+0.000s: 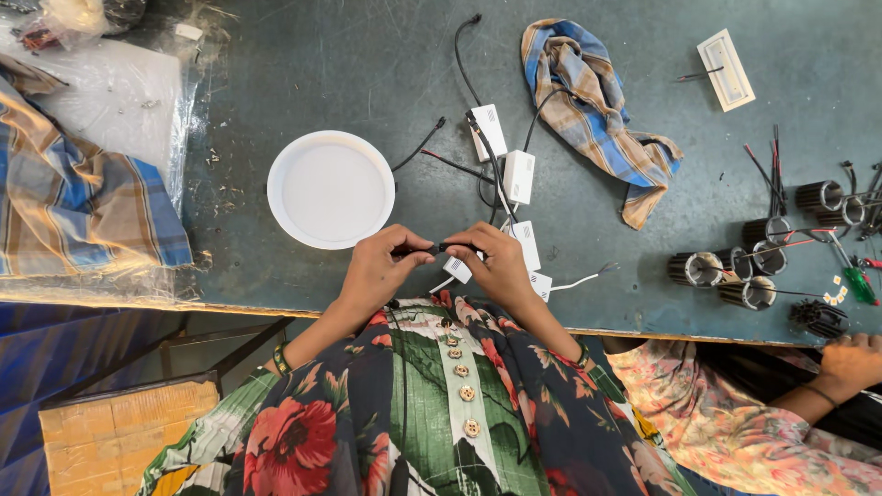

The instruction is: The person assembles LED light fixtures by connecting wires to power adapters and placing the lights on a workbench. They handle multiple white circular light units, plug in adapters, and arrange the components for testing.

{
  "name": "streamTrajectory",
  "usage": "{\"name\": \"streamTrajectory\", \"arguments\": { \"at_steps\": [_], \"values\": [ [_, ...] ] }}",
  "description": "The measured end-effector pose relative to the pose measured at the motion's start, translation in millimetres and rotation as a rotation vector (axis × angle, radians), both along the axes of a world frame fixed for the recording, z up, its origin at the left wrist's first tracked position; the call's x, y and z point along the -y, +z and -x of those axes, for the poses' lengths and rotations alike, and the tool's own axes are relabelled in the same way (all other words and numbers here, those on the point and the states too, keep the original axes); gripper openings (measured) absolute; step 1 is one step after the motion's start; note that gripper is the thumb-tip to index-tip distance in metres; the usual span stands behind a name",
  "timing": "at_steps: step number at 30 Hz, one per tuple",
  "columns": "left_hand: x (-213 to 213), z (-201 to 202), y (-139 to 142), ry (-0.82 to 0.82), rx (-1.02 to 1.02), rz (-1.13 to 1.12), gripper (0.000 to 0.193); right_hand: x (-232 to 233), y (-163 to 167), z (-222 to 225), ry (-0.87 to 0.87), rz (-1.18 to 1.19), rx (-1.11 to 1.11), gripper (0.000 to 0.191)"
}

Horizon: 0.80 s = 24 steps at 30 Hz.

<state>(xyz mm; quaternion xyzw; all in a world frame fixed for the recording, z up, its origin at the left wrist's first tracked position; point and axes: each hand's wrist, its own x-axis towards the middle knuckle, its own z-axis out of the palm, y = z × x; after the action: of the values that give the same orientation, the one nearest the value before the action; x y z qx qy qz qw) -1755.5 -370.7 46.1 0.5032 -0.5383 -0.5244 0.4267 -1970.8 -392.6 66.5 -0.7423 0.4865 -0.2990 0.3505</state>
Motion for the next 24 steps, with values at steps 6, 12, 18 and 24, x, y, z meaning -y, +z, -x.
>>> {"name": "streamTrajectory", "arguments": {
  "at_steps": [6, 12, 18, 24],
  "values": [
    [0.0, 1.4, 6.3, 0.005, 0.132, 0.057, 0.015, -0.1, -2.1, 0.7, -0.019, -0.042, -0.03, 0.011],
    [0.3, 3.9, 12.7, 0.013, 0.21, 0.061, 0.016, -2.2, -5.8, 2.0, -0.025, 0.045, -0.048, 0.013],
    [0.0, 4.7, 15.1, 0.01, 0.213, 0.073, 0.016, -4.8, -8.6, 3.9, -0.012, 0.124, -0.054, 0.016],
    [2.3, 5.3, 14.6, -0.006, 0.189, 0.025, 0.013, -10.1, -10.8, 1.5, -0.033, 0.163, -0.036, 0.014]
  ]
}}
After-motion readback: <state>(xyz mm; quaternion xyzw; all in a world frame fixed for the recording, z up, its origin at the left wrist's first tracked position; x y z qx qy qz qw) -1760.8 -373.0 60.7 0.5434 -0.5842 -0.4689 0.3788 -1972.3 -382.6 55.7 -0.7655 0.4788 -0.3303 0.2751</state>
